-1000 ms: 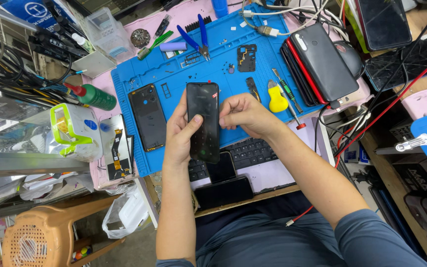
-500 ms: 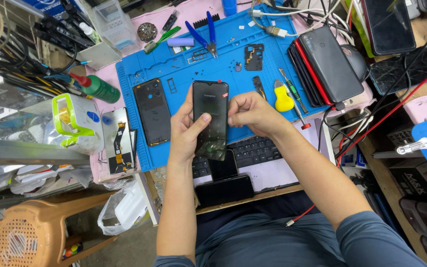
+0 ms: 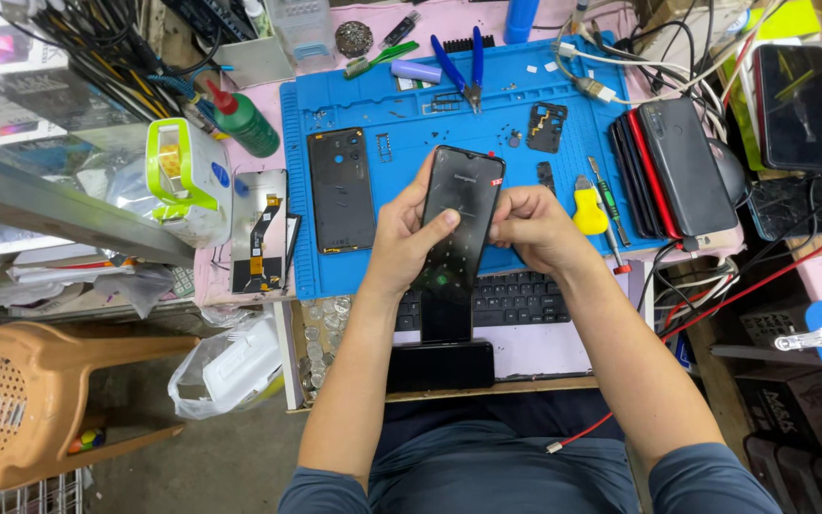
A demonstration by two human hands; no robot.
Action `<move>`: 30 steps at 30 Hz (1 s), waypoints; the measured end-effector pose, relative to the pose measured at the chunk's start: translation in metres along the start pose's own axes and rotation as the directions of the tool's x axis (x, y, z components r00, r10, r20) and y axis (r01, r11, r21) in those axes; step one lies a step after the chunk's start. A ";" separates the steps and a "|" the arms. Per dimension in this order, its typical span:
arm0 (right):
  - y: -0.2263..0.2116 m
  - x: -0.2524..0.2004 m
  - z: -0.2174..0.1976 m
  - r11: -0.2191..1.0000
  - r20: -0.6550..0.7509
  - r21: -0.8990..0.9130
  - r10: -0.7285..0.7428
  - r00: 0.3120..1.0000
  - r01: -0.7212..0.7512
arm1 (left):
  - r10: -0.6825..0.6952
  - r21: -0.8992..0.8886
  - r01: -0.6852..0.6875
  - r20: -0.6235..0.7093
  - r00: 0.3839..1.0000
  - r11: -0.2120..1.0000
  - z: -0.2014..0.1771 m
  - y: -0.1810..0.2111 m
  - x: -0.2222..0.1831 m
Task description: The person tests a replacement mobile phone screen by connecting it to a device, plugging in a charging cable, and interacting with the touch display. They move a coin tray and a food container aside before manipulating the phone's internal components, including the battery and circuit board, using a screwdriver.
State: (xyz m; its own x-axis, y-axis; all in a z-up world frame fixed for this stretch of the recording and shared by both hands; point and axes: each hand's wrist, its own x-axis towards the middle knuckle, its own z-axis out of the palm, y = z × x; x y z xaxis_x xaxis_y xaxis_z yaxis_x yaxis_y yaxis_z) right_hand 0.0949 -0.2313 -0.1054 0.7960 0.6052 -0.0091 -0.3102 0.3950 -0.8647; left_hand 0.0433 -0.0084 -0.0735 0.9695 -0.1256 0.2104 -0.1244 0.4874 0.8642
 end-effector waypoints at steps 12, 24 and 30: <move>-0.001 0.000 0.001 1.000 -0.005 0.008 0.005 1.000 -0.005 | -0.001 0.006 0.001 -0.015 1.000 1.000 0.002 0.006 -0.003; -0.002 0.000 0.002 1.000 -0.013 -0.015 0.004 1.000 -0.005 | 0.007 0.022 -0.007 -0.023 1.000 1.000 0.003 0.004 -0.002; -0.001 0.000 0.000 0.999 -0.025 -0.032 0.009 1.000 -0.009 | 0.007 0.026 -0.006 -0.031 1.000 1.000 0.003 0.003 -0.003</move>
State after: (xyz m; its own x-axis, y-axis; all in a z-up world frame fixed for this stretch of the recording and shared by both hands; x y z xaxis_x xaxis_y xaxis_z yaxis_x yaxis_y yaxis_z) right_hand 0.0951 -0.2314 -0.1044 0.8060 0.5912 -0.0291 -0.3007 0.3666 -0.8804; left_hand 0.0395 -0.0093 -0.0697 0.9746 -0.0957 0.2024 -0.1359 0.4655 0.8746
